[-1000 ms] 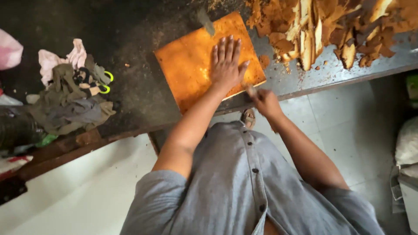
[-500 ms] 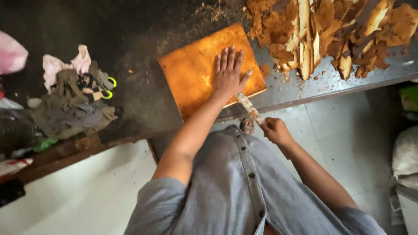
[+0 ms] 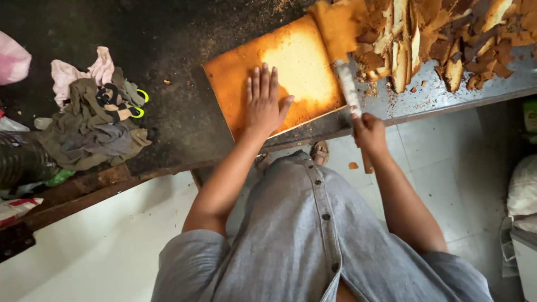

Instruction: The person trims the crusts from the sides and faces of a large rectangular cake using a long knife, rotating the cake, brushing away loose crumbs by hand, and lifting the trimmed cake.

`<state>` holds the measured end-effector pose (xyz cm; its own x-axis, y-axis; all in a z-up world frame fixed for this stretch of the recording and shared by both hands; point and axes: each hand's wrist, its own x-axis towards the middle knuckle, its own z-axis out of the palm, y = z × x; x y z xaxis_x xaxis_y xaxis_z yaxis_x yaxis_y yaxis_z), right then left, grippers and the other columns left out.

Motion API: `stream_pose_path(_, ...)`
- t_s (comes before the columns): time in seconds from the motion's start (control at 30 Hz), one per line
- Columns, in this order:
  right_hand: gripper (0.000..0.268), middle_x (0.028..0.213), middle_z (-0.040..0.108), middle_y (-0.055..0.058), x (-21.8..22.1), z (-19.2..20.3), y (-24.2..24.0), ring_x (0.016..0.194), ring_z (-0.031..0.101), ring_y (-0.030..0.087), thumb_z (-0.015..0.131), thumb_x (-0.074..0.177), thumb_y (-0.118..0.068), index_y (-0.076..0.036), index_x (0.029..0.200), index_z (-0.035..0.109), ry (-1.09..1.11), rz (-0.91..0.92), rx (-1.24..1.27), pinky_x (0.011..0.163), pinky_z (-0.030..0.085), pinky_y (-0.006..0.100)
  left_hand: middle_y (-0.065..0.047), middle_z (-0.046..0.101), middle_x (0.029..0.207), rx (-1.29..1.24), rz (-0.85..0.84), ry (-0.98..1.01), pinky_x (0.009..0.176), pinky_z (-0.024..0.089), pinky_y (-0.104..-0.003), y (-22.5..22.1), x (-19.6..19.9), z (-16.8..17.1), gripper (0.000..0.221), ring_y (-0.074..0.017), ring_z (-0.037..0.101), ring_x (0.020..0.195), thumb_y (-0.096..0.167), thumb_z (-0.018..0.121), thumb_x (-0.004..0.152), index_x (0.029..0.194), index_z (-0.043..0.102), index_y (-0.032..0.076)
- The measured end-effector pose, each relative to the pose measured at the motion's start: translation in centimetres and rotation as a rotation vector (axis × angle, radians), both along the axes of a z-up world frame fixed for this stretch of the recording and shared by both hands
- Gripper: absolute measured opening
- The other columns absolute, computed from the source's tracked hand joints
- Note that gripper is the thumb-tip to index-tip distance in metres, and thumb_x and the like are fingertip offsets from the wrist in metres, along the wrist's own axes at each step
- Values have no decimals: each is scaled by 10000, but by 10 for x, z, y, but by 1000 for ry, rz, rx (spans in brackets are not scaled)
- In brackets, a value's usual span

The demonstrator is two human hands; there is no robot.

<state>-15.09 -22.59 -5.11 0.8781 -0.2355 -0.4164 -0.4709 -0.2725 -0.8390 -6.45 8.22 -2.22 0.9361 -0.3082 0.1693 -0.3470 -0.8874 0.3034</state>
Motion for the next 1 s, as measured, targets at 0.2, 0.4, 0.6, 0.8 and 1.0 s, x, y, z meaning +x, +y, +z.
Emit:
stream_pose_path(0.2,386,620,464,22,-15,-8,12,460,393,131,486,1093,-382,-127,804,465,14,-240,910,428,340,286,-250,239,1673,27,28,45,1279,95,-554,3,-10,4,828,-415,161,1574,550,456,1046,1590,294,-52)
stream_pose_path(0.4,379,637,441,6,3,0,4,486,362,119,445,1109,-391,-152,814,449,108,-177,1002,443,301,258,-255,214,1672,66,28,83,1268,68,-548,3,-8,11,839,-406,138,1567,560,427,1044,1592,268,-55)
stream_pose_path(0.6,320,594,514,29,20,11,30,417,423,152,607,1035,-334,-90,841,538,15,-147,352,388,328,327,-245,189,1686,52,18,112,1276,55,-537,4,-7,8,845,-396,120,1577,567,422,1043,1603,251,-42)
stream_pose_path(0.8,442,605,635,96,-34,7,61,479,584,177,635,1021,-375,-1,786,602,118,128,-230,434,464,349,-243,187,1692,35,7,94,1280,54,-541,6,-5,4,835,-401,117,1582,553,437,1057,1605,239,-45)
stream_pose_path(1.0,440,603,644,127,-44,6,70,483,597,212,646,1003,-363,8,768,637,118,235,-318,488,486,402,-255,179,1679,41,4,116,1269,57,-553,6,-5,5,843,-413,115,1571,537,454,1036,1596,246,-58)
